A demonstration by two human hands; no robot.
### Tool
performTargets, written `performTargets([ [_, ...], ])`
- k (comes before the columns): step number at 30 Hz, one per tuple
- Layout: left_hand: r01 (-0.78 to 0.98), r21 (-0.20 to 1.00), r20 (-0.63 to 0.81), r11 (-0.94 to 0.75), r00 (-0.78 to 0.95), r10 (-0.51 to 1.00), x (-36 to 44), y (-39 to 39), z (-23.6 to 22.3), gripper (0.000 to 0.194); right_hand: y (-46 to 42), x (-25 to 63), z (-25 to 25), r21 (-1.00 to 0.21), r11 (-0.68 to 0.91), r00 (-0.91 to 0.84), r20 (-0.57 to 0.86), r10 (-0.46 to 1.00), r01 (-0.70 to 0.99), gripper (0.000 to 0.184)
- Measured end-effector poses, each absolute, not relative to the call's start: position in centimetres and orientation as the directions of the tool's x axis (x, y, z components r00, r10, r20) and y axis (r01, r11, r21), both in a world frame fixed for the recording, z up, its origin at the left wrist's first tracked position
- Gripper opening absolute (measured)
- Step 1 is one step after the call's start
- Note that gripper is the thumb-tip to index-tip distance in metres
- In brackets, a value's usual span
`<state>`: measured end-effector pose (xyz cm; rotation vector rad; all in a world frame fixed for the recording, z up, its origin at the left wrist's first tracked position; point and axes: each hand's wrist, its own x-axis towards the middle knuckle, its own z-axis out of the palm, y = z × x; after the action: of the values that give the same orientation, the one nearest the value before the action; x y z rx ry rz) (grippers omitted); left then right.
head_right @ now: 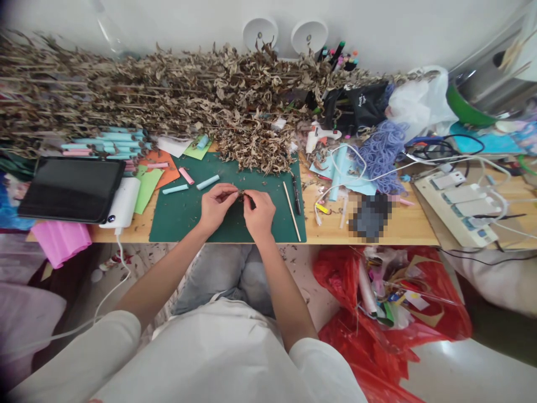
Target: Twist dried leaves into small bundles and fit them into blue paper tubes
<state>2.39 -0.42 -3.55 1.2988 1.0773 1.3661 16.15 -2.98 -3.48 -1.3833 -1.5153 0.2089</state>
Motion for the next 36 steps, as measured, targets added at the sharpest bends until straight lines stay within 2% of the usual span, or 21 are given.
performTargets([
  [6,-0.03,0.986,0.163,-0.162,0.019,0.986,2.3,-0.5,-3.4,0.016,-3.1,16.2,-2.8,-0.717,0.38,0.145,0.553,0.821,0.585,0.019],
  [14,-0.037,0.996,0.078,-0.076,0.058,0.995,2.3,-0.5,-3.5,0.018,-3.1,16.3,-3.1,-0.804,0.329,0.165,0.46,0.873,0.496,0.015],
  [23,0.021,0.997,0.077,-0.078,0.057,0.995,2.6,-0.8,-3.5,0.015,-3.2,15.9,-3.7,-0.717,0.322,0.141,0.504,0.852,0.619,0.012],
  [27,0.037,0.996,0.077,-0.078,0.035,0.996,2.6,-0.8,-3.6,0.014,-3.1,15.9,-3.8,-0.69,0.3,0.185,0.535,0.824,0.659,0.012],
  [36,0.043,0.983,0.177,-0.177,0.011,0.984,2.2,-0.4,-3.4,0.015,-3.1,16.3,-3.4,-0.726,0.288,0.213,0.513,0.831,0.625,0.014],
])
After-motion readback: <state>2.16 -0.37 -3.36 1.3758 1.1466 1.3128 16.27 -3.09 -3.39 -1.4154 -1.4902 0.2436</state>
